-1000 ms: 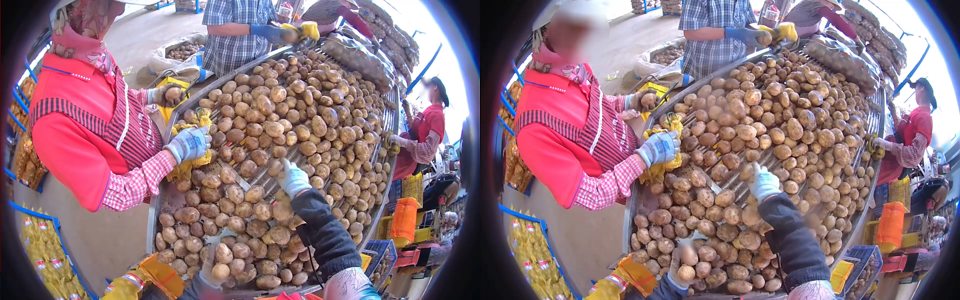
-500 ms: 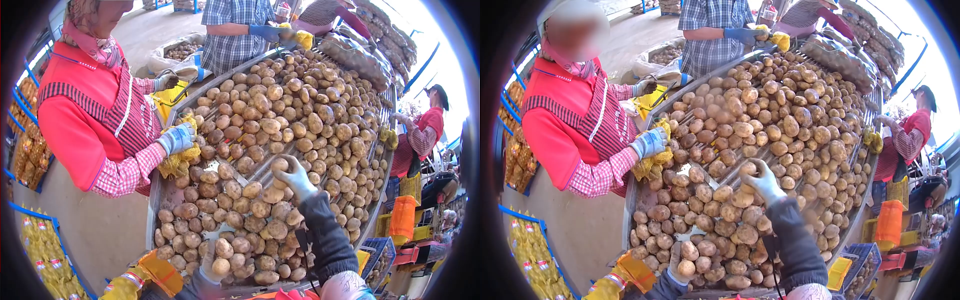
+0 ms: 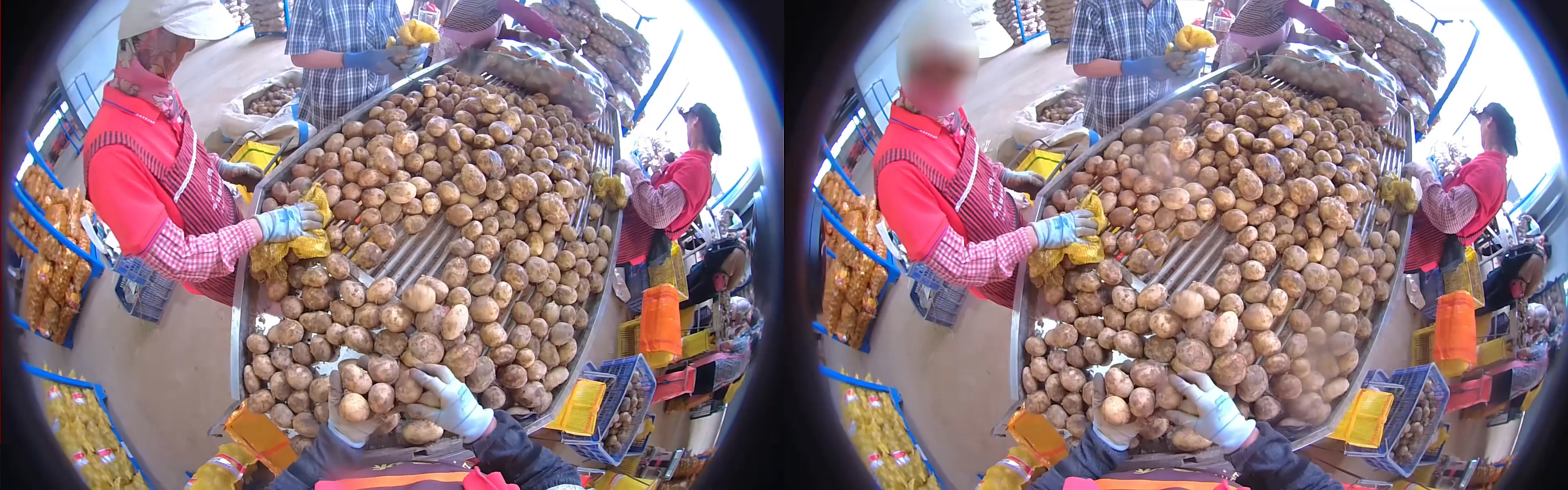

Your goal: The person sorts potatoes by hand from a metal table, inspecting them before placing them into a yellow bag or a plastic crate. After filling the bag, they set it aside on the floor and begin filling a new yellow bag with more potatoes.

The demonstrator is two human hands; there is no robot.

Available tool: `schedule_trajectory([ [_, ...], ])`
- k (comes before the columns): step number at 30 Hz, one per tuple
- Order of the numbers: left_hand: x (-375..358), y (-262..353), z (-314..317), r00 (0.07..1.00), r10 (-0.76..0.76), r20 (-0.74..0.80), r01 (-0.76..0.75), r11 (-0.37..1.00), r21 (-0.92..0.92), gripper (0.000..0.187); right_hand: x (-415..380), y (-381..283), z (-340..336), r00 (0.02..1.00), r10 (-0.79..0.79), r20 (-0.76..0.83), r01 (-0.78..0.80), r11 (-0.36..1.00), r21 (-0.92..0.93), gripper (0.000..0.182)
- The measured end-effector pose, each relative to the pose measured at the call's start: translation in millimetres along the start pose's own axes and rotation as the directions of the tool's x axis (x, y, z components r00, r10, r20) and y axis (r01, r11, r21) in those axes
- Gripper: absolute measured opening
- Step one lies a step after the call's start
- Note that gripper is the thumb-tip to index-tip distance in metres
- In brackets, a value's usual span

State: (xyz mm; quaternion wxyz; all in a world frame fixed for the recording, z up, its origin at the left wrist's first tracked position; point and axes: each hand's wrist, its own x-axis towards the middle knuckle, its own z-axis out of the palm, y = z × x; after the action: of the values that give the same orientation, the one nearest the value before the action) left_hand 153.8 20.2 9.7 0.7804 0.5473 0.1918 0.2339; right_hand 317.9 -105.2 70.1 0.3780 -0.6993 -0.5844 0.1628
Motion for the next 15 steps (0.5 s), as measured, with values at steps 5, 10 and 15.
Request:
schedule_trajectory([
  [5, -10, -22, -5, 0.993, 0.069, 0.091, -0.097, 0.93, 0.354, 0.076, -10, -5, -8, 0.998, -0.051, 0.036, 0.052, 0.998, -0.031, 0.06],
  [10, -12, 2, -6, 0.964, 0.219, 0.153, -0.175, 0.085, 0.981, 0.056, 26, 31, -46, 0.831, 0.458, 0.317, -0.557, 0.671, 0.49, 0.038],
  [15, 3, -6, -30, 0.97, 0.196, 0.146, -0.117, -0.153, 0.981, 0.055, 125, 83, -51, 0.944, 0.14, 0.299, -0.132, 0.99, -0.049, 0.033],
])
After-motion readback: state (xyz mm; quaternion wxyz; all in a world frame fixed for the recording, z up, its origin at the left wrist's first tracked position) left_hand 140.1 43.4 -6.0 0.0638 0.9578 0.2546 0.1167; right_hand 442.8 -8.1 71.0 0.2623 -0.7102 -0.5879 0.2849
